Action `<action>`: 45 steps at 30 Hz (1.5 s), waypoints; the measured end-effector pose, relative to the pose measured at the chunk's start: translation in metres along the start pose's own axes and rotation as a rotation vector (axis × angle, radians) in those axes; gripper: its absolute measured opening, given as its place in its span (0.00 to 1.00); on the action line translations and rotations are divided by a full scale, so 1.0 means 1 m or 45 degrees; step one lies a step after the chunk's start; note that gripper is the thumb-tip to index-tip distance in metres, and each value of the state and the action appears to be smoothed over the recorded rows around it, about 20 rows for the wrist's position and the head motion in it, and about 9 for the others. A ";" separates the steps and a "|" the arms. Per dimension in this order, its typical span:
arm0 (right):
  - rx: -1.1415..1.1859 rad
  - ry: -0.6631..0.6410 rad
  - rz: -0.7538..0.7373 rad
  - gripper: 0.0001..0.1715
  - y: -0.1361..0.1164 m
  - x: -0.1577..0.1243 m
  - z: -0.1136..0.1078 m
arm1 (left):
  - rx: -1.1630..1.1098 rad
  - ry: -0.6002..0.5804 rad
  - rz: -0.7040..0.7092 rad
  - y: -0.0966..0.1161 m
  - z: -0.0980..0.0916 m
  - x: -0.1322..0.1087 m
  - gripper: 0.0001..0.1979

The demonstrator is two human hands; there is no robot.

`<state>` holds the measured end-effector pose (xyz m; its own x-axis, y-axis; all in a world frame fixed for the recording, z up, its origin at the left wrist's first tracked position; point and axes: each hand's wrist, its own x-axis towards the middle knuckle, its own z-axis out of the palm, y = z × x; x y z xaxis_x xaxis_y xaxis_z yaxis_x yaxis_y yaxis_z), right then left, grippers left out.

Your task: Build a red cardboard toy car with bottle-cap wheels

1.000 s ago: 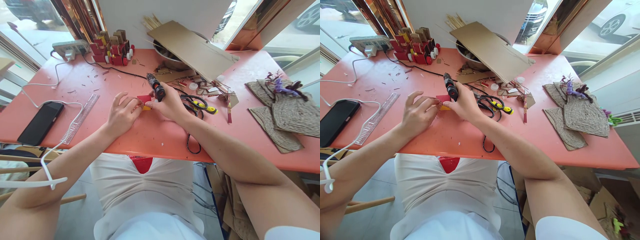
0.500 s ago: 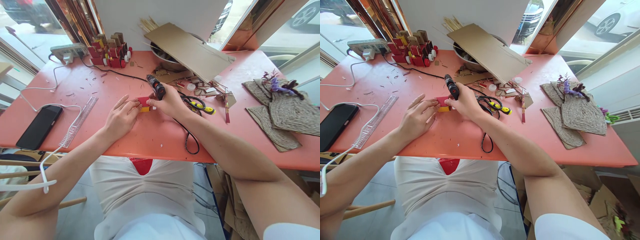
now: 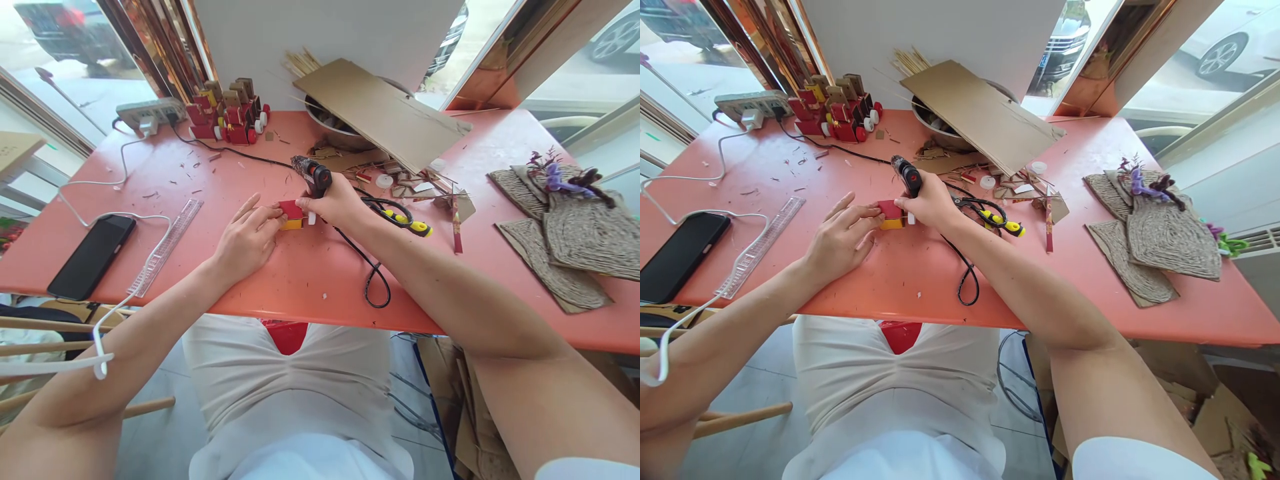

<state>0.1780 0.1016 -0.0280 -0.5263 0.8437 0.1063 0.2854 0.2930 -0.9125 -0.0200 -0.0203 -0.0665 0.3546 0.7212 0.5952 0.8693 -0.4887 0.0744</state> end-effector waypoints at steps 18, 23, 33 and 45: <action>-0.365 0.099 -0.162 0.15 -0.006 -0.003 0.008 | 0.089 -0.030 -0.084 0.016 0.003 -0.006 0.23; -0.376 0.088 -0.180 0.15 -0.005 -0.004 0.007 | 0.155 -0.036 -0.175 0.028 0.008 -0.012 0.25; -0.341 0.074 -0.206 0.12 -0.006 -0.005 0.008 | 0.176 -0.022 -0.221 0.033 0.007 0.004 0.26; -0.385 0.063 -0.130 0.18 -0.013 -0.004 0.006 | 0.281 -0.054 -0.240 0.045 0.008 0.000 0.30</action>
<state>0.1721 0.0918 -0.0189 -0.5272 0.8216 0.2170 0.4623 0.4915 -0.7381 0.0219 -0.0389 -0.0697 0.1898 0.8113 0.5530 0.9735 -0.2289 0.0017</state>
